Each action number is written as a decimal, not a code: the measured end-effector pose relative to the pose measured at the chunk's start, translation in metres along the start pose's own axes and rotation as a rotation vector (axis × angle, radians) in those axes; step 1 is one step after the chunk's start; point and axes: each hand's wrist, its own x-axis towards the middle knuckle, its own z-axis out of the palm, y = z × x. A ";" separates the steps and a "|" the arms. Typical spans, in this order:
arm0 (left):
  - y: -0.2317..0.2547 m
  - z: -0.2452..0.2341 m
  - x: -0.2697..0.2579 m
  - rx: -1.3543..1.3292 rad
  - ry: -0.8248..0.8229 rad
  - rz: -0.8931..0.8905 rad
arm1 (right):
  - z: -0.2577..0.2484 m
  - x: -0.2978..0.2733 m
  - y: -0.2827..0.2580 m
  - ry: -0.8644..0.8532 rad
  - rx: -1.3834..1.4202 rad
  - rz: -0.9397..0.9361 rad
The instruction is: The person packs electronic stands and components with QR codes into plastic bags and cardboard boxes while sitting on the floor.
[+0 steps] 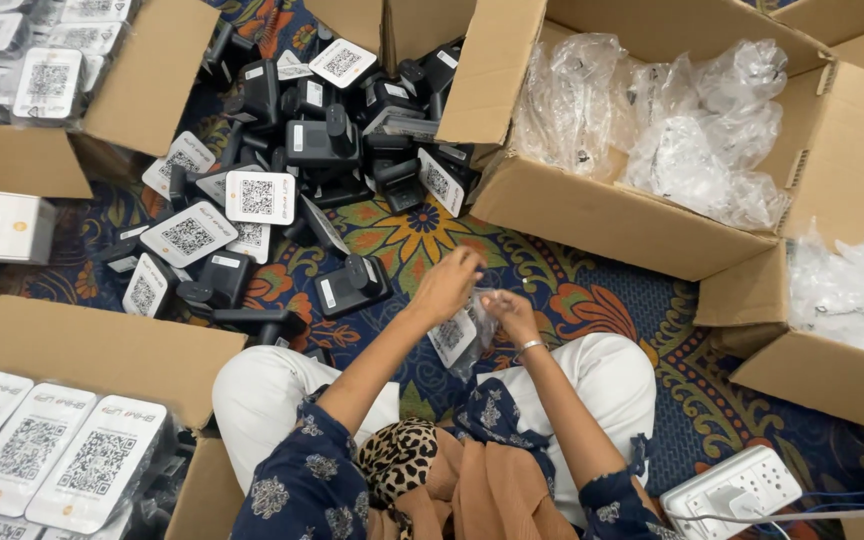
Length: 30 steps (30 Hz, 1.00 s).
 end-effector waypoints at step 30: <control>-0.104 -0.116 -0.128 -0.642 0.458 -0.678 | 0.140 -0.093 -0.154 -0.462 0.473 0.182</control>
